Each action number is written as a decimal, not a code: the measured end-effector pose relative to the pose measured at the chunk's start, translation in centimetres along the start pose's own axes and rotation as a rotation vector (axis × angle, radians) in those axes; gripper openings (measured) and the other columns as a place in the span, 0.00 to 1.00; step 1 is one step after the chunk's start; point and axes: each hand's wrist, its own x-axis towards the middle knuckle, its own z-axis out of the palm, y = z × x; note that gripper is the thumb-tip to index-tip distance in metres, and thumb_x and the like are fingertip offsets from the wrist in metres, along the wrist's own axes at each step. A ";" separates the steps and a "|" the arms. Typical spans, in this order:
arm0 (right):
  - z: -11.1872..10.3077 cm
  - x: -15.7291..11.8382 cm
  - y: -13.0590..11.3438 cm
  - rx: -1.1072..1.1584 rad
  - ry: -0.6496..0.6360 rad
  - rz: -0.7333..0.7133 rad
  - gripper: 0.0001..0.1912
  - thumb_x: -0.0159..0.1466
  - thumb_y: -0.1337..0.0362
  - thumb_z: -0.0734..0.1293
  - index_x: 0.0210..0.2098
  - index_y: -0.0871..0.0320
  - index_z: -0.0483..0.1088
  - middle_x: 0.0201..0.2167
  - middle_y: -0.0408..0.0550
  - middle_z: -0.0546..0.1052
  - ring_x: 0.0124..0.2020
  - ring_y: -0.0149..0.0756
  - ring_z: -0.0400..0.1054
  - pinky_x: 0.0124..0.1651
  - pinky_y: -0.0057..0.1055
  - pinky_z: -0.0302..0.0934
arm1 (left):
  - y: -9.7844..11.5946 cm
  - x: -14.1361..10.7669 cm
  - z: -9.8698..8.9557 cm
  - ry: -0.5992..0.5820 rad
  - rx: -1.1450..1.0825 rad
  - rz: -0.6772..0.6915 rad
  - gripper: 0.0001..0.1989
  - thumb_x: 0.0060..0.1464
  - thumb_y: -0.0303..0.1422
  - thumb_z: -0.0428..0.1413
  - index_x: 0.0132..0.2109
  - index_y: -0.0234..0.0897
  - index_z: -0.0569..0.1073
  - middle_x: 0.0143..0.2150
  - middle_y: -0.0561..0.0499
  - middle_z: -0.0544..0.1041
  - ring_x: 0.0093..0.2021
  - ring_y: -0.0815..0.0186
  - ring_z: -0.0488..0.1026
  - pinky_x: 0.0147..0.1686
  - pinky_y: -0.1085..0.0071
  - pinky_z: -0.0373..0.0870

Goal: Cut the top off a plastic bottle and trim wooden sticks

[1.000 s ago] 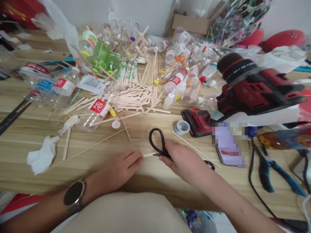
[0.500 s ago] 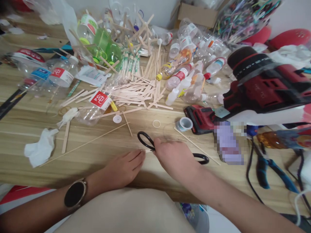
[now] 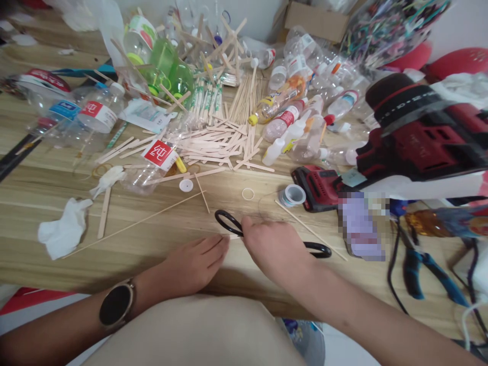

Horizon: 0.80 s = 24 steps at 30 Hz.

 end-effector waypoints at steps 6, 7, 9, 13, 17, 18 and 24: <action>0.2 0.4 0.6 0.089 -0.039 0.019 0.11 0.70 0.60 0.61 0.47 0.58 0.68 0.32 0.51 0.81 0.32 0.51 0.78 0.24 0.34 0.49 | -1.1 -1.7 -2.2 0.187 0.032 -0.168 0.15 0.67 0.24 0.43 0.46 0.28 0.74 0.42 0.42 0.81 0.43 0.61 0.76 0.44 0.66 0.73; 0.3 0.5 0.7 0.109 -0.046 0.020 0.11 0.70 0.60 0.61 0.48 0.58 0.67 0.33 0.52 0.81 0.33 0.51 0.78 0.24 0.34 0.50 | -1.2 -1.7 -2.4 0.192 0.013 -0.165 0.14 0.67 0.24 0.43 0.45 0.28 0.74 0.42 0.42 0.81 0.43 0.61 0.76 0.43 0.66 0.74; 0.4 0.7 0.9 0.136 -0.060 0.019 0.11 0.70 0.60 0.61 0.48 0.58 0.67 0.35 0.52 0.81 0.35 0.51 0.78 0.25 0.34 0.51 | -0.9 -1.3 -2.4 0.186 -0.043 -0.107 0.13 0.67 0.25 0.44 0.43 0.30 0.74 0.44 0.42 0.81 0.44 0.62 0.76 0.43 0.67 0.74; 0.5 0.9 0.9 0.160 -0.071 0.019 0.12 0.69 0.60 0.61 0.49 0.59 0.67 0.36 0.53 0.81 0.36 0.53 0.78 0.26 0.34 0.52 | -0.1 0.4 -1.4 0.118 -0.095 -0.006 0.09 0.65 0.26 0.48 0.39 0.32 0.73 0.51 0.40 0.79 0.50 0.60 0.75 0.48 0.68 0.74; 0.1 0.7 1.7 0.190 -0.085 0.026 0.12 0.69 0.59 0.62 0.49 0.58 0.67 0.39 0.53 0.81 0.40 0.52 0.77 0.29 0.34 0.54 | 0.4 1.3 -0.5 0.079 -0.072 -0.026 0.06 0.63 0.25 0.50 0.39 0.31 0.72 0.50 0.37 0.79 0.48 0.58 0.76 0.46 0.67 0.75; -0.1 0.5 2.1 0.199 -0.084 0.041 0.12 0.69 0.59 0.62 0.48 0.58 0.67 0.40 0.53 0.81 0.40 0.52 0.77 0.29 0.33 0.54 | 0.4 1.3 -0.4 0.067 -0.075 -0.032 0.06 0.63 0.25 0.50 0.39 0.32 0.72 0.50 0.37 0.79 0.48 0.58 0.76 0.45 0.66 0.75; -1.1 -0.8 4.3 0.137 0.054 0.174 0.15 0.68 0.55 0.63 0.48 0.59 0.67 0.34 0.55 0.80 0.35 0.52 0.77 0.25 0.31 0.47 | 0.6 1.1 0.0 0.057 -0.104 -0.049 0.06 0.63 0.25 0.49 0.40 0.32 0.71 0.50 0.37 0.79 0.48 0.57 0.76 0.44 0.65 0.75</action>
